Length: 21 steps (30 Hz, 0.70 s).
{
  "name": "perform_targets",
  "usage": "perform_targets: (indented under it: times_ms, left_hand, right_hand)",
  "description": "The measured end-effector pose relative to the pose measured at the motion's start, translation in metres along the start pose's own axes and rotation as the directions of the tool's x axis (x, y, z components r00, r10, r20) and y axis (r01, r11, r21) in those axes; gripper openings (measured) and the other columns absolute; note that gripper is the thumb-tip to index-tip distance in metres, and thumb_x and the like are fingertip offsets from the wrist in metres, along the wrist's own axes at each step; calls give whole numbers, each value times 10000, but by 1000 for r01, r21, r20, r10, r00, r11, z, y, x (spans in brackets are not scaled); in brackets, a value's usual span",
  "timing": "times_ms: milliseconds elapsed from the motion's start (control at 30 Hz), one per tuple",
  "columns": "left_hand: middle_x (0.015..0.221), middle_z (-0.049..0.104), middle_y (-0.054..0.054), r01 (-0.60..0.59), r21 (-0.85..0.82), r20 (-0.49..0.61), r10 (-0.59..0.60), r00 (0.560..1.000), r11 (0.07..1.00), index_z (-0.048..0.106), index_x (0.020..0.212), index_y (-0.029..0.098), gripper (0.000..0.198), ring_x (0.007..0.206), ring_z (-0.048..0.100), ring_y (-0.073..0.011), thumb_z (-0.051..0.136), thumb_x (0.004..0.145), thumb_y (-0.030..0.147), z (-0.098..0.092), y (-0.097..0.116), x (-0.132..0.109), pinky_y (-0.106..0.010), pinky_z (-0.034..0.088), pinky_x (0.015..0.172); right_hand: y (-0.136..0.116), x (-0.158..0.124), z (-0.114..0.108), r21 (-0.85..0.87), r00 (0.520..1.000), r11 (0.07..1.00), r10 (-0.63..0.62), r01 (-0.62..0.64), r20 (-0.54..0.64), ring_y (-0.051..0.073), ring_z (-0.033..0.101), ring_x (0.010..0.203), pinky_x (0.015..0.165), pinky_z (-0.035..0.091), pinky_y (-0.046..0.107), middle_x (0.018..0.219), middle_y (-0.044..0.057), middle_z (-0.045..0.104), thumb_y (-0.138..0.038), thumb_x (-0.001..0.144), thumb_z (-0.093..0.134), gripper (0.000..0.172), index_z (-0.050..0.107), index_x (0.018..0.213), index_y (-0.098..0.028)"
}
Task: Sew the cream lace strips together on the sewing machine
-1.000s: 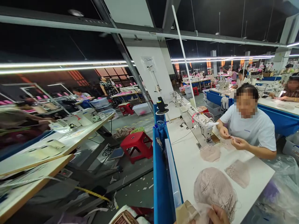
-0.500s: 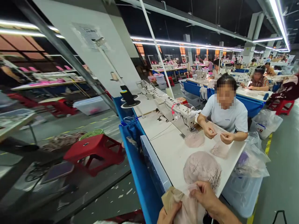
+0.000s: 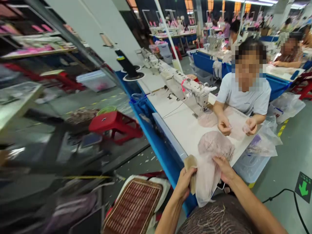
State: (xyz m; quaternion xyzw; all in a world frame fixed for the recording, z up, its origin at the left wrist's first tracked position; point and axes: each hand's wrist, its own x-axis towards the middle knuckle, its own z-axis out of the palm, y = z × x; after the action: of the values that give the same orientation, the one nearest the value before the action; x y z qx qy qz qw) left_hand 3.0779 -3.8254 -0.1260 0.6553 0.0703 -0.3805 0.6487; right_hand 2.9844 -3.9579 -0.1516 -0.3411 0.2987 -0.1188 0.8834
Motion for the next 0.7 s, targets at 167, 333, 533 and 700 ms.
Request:
perform_targets:
  times_ms: [167, 333, 533, 700]
  left_hand:
    - [928, 695, -94, -18, -85, 122, 28, 992, 996, 643, 1020, 124, 681, 878, 635, -239, 751, 574, 628, -5, -4, 1, -294, 494, 769]
    - [1127, 661, -172, -55, -43, 224, 64, 973, 998, 595, 1161, 116, 889, 1048, 612, -318, 807, 490, 659, -5, -15, 1, -359, 490, 893]
    - [939, 724, -144, -112, 162, 288, 62, 956, 980, 670, 1023, 87, 678, 875, 668, -285, 852, 531, 517, -4, -32, 2, -320, 532, 771]
    - [871, 723, -136, -34, 205, 252, -19, 968, 978, 683, 999, 73, 684, 800, 671, -260, 843, 526, 540, -15, -46, -3, -292, 521, 706]
  right_hand:
    - [1, 4, 0, -48, 999, 998, 31, -32, -15, 215, 639, 805, 772, 490, 335, 804, 43, 705, -494, 585, 837, 399, 711, 821, -198]
    - [15, 0, 10, -127, 999, 991, 21, -27, -43, 179, 602, 721, 707, 461, 289, 741, 20, 693, -529, 529, 856, 454, 722, 789, -182]
    - [21, -15, 24, -216, 997, 976, 31, -15, 70, 157, 577, 672, 643, 426, 256, 674, 23, 665, -629, 574, 787, 526, 726, 758, -140]
    - [10, -26, 17, -245, 973, 969, 93, -39, 213, 136, 585, 718, 627, 415, 217, 759, 19, 682, -572, 608, 800, 513, 736, 901, -156]
